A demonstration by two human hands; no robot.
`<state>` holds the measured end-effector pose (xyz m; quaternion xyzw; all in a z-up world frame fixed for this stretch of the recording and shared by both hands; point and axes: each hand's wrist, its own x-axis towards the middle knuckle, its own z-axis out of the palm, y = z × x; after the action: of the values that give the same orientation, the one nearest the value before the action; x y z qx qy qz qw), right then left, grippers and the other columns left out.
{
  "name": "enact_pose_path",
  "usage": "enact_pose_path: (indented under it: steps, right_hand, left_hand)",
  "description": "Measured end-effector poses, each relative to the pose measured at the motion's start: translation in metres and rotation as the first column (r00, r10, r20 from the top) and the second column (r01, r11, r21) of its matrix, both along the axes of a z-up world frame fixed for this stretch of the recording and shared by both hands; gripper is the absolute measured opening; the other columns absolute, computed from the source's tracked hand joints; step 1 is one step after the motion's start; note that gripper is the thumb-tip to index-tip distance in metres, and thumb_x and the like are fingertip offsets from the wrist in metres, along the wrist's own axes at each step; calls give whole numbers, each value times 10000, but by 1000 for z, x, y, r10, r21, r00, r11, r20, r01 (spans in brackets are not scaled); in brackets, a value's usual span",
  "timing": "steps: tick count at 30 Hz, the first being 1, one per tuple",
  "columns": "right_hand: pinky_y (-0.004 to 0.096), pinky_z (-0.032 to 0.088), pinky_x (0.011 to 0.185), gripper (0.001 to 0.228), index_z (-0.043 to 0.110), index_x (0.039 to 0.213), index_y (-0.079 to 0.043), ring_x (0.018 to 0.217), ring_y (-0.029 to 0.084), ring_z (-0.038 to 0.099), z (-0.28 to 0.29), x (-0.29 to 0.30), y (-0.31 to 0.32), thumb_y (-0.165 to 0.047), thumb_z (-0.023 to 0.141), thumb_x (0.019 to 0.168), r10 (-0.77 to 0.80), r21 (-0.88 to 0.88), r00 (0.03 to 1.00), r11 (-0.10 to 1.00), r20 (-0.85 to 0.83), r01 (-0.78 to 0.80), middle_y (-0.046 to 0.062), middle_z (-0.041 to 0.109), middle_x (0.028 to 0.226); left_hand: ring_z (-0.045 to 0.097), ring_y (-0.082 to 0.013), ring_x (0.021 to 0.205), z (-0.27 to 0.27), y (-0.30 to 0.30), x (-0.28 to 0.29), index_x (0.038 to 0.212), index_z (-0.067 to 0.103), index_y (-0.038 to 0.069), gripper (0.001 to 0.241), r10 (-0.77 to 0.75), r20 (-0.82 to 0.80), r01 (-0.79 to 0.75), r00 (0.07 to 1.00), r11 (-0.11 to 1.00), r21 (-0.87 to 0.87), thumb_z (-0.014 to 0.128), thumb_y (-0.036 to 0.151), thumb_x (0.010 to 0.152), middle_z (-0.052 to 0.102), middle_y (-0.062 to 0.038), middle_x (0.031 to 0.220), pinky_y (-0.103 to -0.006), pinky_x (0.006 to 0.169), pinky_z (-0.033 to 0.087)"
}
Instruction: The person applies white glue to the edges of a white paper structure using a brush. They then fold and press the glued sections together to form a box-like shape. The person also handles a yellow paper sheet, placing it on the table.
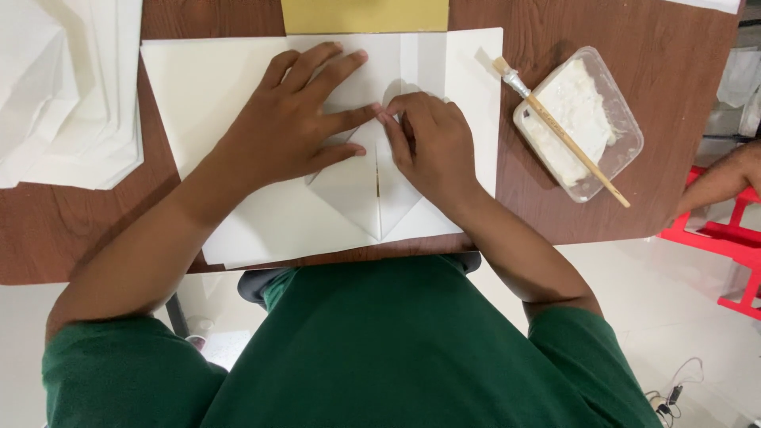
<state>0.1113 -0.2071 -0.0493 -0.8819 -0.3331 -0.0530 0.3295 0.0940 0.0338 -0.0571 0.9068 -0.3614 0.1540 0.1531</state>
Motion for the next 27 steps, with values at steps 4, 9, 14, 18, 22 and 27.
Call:
enact_pose_path:
  steps: [4,9,14,18,22,27]
  right_hand:
    - [350,426,634,150,612,1162,-26,671,225,494,-2,8,-12,-116,691,1072,135,8,991,991,7,-135,85,525,836]
    - [421,495,783,283,601,1289,-25,992,336,585,18,2,-31,-236,627,1102,263,-199,959,951,110,-238,168,570,1161]
    - [475,429,1162,368,568,1500,-89,1462,264,517,16,-21,-57,-128,581,1134,309,-504,928,847,210,-169,34,478,1603]
    - [544,295,1238,473,475,1564,-53,1542,313,349,17,-43,-76,-276,479,1147,269,-562,957,811,113,-162,91,400,1652]
    - [578,299,1227,427,549,1493,-35,1516,360,389,16,-49,-79,-245,545,1121,192,-453,977,882,95,-129,121,461,1607]
    - [465,389,963,232,675,1223,-95,1180,277,572,16,-29,-59,-251,694,1052,96,-239,985,969,142,-60,57,620,1307]
  left_hand:
    - [505,-371,1376,-3,2,2,1348,766,230,399,-1,6,1,1000,1000,28,723,518,1075,534,-183,1536,-499,1093,445]
    - [490,-381,1382,-3,2,0,1341,750,223,390,-6,-34,6,999,1000,-5,651,513,1100,527,-189,1537,-516,1086,430]
    - [492,-360,1391,-1,5,2,1347,725,234,421,-8,-5,8,1000,999,32,721,537,1055,524,-170,1550,-489,1076,446]
    - [465,-350,1429,-1,6,-3,1400,683,236,616,6,-16,-4,1000,997,82,706,685,978,489,-163,1587,-486,1085,444]
    - [452,-359,1439,-1,6,-3,1389,637,140,721,-3,-74,5,997,999,40,728,696,939,508,-181,1567,-494,1117,412]
    - [535,-325,1230,1,7,-3,1030,679,103,505,-73,-145,53,987,989,-140,839,570,923,598,-102,1271,-480,1042,385]
